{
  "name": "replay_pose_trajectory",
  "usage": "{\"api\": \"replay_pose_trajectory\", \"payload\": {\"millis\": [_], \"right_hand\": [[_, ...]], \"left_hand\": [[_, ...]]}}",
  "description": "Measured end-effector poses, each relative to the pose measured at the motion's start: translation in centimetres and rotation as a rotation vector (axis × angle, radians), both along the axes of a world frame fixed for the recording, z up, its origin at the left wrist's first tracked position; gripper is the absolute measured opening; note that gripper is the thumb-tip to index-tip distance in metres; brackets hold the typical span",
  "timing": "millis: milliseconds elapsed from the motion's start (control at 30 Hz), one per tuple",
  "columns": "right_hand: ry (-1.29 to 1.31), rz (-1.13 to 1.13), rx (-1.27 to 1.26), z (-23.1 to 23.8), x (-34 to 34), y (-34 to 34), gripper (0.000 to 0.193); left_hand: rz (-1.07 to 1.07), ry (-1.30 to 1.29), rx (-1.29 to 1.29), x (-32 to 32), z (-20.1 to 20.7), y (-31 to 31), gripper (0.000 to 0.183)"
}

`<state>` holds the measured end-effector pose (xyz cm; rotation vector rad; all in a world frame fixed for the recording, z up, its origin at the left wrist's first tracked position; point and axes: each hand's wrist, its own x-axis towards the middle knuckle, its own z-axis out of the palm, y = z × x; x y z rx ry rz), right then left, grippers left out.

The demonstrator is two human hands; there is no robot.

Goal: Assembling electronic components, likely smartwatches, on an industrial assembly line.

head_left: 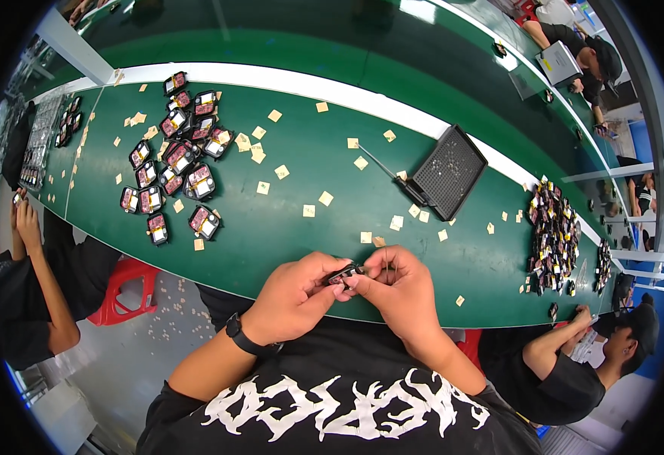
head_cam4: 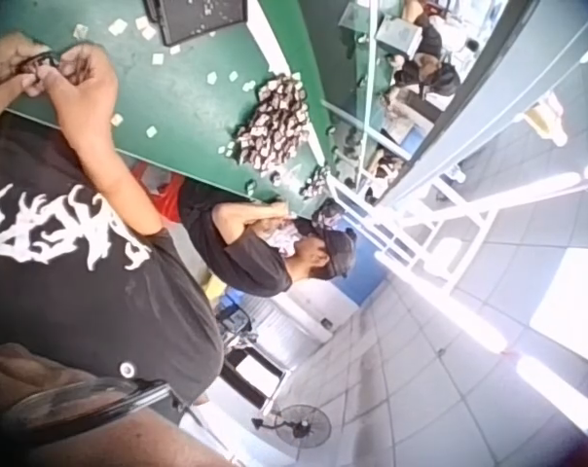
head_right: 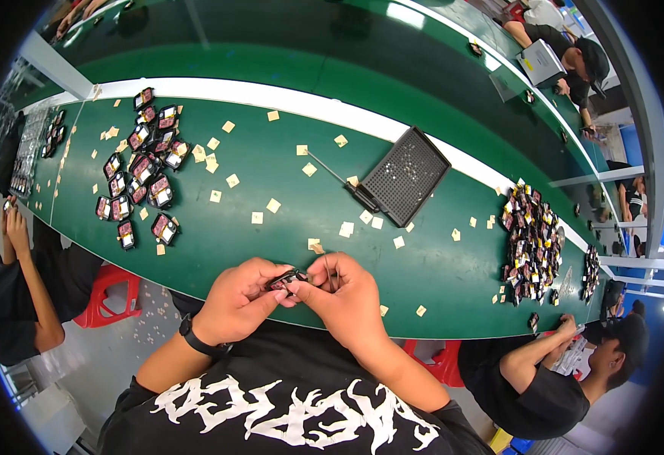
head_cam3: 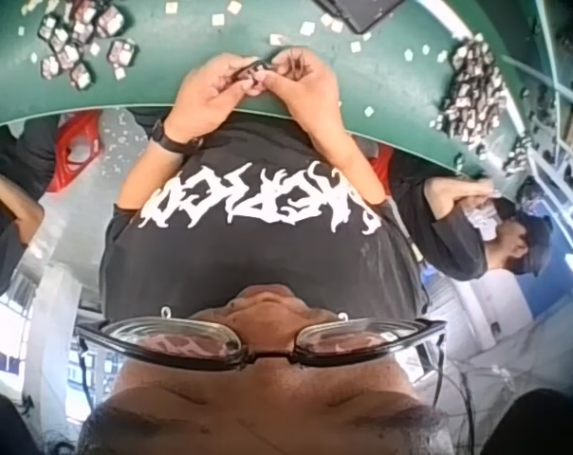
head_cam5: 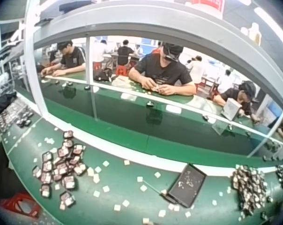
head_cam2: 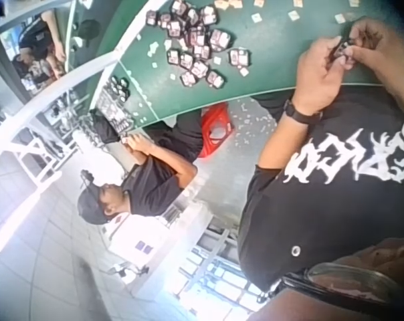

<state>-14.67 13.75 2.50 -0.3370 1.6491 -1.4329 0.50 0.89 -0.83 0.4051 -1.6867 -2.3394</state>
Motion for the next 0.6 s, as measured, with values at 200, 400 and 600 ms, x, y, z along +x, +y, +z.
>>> {"api": "replay_pose_trajectory", "payload": {"millis": [200, 400, 600], "right_hand": [[-0.128, 0.116, -0.021, 0.5, -0.9, -0.8, 0.012], [-0.109, 0.113, 0.028, 0.8, -0.7, -0.6, 0.010], [-0.133, 0.134, 0.014, 0.2, -1.0, -0.2, 0.013]], "left_hand": [[0.079, -0.017, 0.003, -0.4, 0.7, 0.8, 0.040], [0.177, -0.156, -0.167, -0.9, 1.9, 0.8, 0.034], [0.099, -0.217, -0.015, -1.1, 2.4, 0.0, 0.032]]}}
